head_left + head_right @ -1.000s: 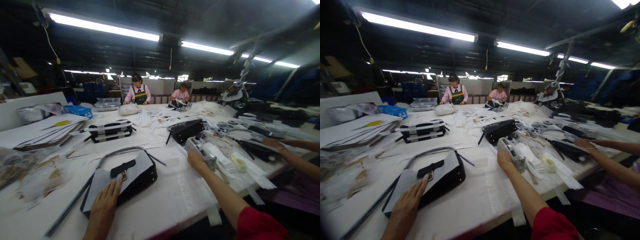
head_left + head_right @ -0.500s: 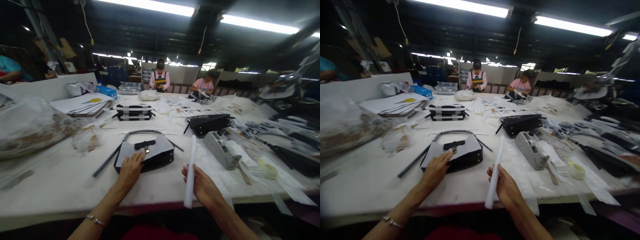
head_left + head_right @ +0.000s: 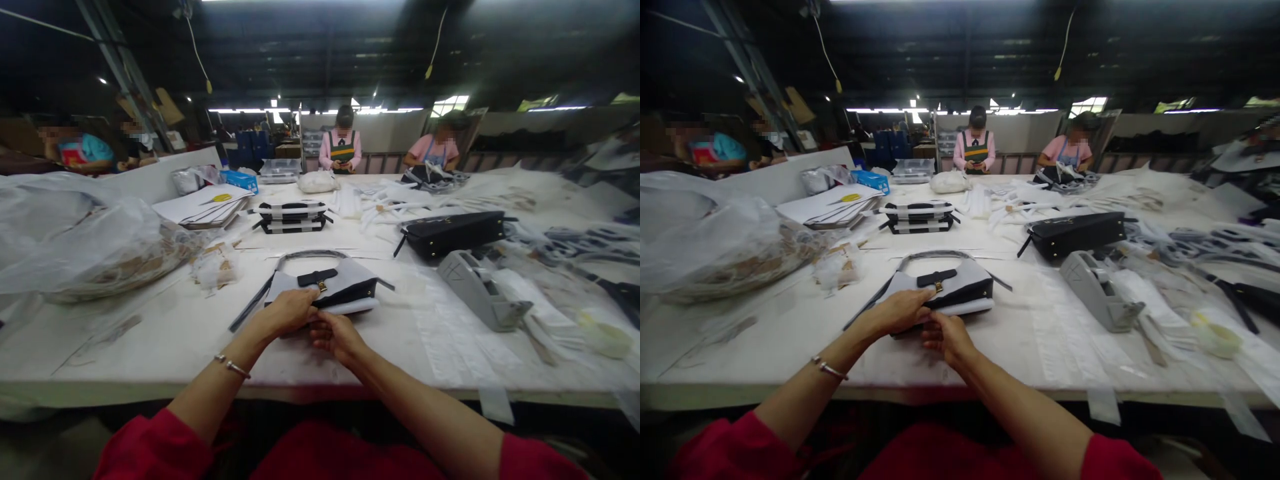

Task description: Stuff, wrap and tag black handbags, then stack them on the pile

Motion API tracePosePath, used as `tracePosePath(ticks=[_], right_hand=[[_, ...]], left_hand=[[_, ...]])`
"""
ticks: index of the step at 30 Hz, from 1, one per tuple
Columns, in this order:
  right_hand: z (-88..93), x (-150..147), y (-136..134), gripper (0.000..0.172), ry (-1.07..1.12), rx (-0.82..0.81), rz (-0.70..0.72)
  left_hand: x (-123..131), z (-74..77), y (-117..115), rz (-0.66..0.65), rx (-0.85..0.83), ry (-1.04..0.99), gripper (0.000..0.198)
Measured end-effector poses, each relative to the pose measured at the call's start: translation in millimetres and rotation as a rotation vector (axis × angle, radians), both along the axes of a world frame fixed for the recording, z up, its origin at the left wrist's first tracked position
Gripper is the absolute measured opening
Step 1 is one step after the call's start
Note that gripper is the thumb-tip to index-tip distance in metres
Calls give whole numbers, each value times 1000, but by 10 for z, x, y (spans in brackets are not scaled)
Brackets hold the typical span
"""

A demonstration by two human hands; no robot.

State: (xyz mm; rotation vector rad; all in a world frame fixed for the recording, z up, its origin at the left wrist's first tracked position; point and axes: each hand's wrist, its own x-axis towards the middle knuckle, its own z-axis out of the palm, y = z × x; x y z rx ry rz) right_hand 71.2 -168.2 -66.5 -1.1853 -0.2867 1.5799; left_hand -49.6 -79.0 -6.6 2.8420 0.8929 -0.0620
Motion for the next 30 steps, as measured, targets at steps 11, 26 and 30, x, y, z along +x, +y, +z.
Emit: tracePosePath(ticks=[11,26,30], right_hand=[[-155,519,-146,38,-278,-66,382],[267,954,93,43,-2354,1168,579],[169,1084,188,41,-2322,1230,732]], left_hand=[[72,-933,-482,253,527,-151,56],[40,-984,-494,220,636,-191,49],[9,-1026,-473,172,662,-198,50]])
